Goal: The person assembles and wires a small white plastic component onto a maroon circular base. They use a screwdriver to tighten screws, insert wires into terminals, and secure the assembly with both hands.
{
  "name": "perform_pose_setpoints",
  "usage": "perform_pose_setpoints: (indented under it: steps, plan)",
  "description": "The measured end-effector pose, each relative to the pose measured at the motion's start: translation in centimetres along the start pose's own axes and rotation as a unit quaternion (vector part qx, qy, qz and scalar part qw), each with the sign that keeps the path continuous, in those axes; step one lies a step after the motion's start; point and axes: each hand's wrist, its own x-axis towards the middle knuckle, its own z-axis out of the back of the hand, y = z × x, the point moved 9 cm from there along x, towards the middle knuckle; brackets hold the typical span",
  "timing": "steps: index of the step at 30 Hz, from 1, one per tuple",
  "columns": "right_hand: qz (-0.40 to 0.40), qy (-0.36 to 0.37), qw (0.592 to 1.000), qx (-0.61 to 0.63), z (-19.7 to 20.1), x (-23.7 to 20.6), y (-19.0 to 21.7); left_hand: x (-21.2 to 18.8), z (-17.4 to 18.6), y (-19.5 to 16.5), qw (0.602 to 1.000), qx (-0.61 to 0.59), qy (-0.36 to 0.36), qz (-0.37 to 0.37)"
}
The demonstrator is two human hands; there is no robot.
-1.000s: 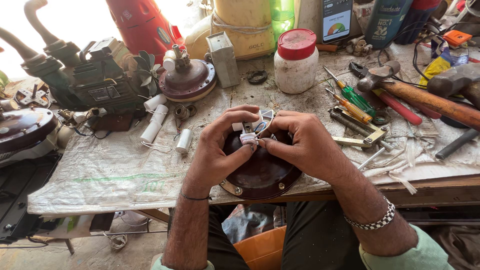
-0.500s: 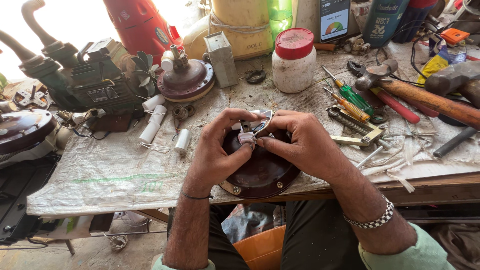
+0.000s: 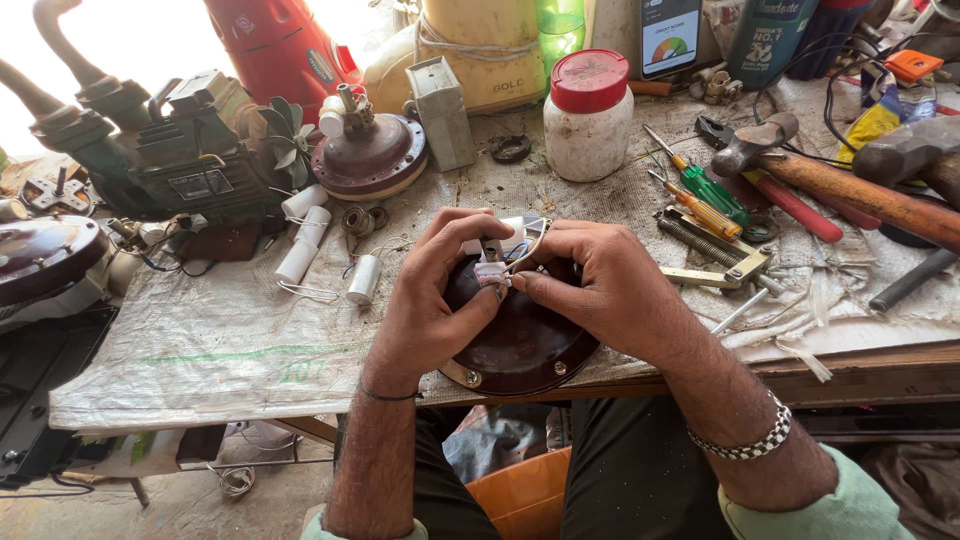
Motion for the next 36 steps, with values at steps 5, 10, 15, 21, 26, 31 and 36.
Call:
perform_pose_setpoints:
  steps: [5,10,15,21,26,31,36]
  plan:
    - [0.016,0.002,1.000,-0.001,0.1,0.0,0.6,0.2,-0.1,-1.7,0.995,0.079,-0.012,-0.061]
    - [0.018,-0.003,1.000,-0.012,0.1,0.1,0.8,0.2,-0.3,-1.7,0.995,0.075,-0.012,-0.063]
    - [0.022,-0.025,0.999,-0.024,0.2,-0.1,1.1,0.3,-0.5,-1.1,0.999,0.020,-0.004,-0.046]
    - [0.027,-0.038,0.999,-0.021,0.3,-0.3,1.3,0.2,-0.4,-0.2,0.998,-0.060,0.005,-0.019]
    - [0.072,-0.005,0.997,-0.005,0.5,-0.3,2.0,-0.1,-0.2,0.0,0.998,-0.064,0.000,-0.010]
    - [0.054,-0.020,0.998,-0.036,1.0,-0.1,1.7,-0.1,-0.2,0.0,0.999,-0.046,-0.004,-0.012]
    - [0.074,-0.021,0.995,-0.056,0.7,-0.1,2.2,-0.1,-0.1,0.1,0.998,-0.069,-0.001,-0.008]
